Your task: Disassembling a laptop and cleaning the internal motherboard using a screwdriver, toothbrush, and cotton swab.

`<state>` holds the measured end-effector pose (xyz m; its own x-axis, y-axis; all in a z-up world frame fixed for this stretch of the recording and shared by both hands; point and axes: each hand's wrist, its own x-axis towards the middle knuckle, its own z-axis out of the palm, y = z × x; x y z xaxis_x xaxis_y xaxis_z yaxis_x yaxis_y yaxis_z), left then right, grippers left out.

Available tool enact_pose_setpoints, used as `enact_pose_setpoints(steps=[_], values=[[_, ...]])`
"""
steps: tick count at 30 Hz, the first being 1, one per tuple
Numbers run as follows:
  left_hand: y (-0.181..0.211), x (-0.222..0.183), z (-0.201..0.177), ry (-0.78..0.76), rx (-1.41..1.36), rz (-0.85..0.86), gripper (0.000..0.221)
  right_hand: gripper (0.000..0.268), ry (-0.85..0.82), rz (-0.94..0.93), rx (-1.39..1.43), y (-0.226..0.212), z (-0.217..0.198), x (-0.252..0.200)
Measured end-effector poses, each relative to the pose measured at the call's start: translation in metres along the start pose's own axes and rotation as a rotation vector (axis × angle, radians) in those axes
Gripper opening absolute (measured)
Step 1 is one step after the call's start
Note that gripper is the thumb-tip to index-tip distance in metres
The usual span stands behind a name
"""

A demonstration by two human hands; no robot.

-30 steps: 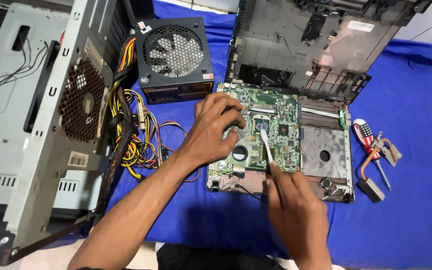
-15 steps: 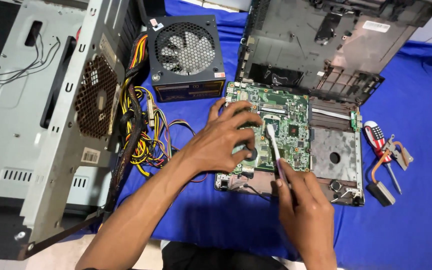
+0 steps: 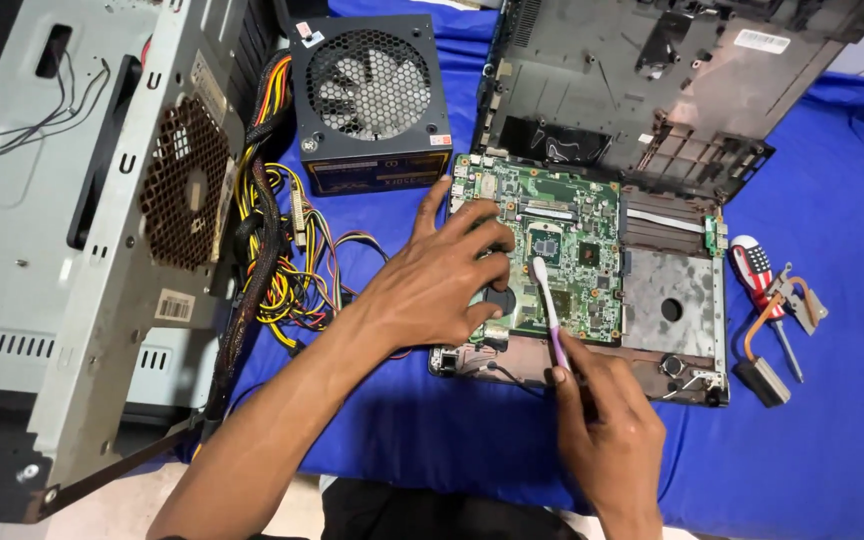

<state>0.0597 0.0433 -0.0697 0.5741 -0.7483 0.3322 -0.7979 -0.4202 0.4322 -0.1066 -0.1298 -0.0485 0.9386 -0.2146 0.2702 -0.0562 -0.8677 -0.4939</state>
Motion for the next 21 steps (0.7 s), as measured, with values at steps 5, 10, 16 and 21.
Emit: enact_pose_setpoints(steps=[5,10,16,21], values=[[0.0,-0.005,-0.003,0.087,0.008,0.085,0.011,0.034,-0.003,0.01,-0.017,-0.001,0.0,-0.001],[0.004,-0.004,-0.005,-0.04,-0.033,0.011,0.031,0.033,0.008,0.004,-0.029,0.001,0.003,-0.001],[-0.001,-0.004,-0.007,-0.048,-0.27,0.044,0.015,0.034,0.021,-0.009,-0.02,-0.001,0.002,0.0],[-0.026,-0.008,-0.012,0.162,-0.069,-0.076,0.008,0.033,-0.027,-0.02,0.001,-0.004,0.0,0.001]])
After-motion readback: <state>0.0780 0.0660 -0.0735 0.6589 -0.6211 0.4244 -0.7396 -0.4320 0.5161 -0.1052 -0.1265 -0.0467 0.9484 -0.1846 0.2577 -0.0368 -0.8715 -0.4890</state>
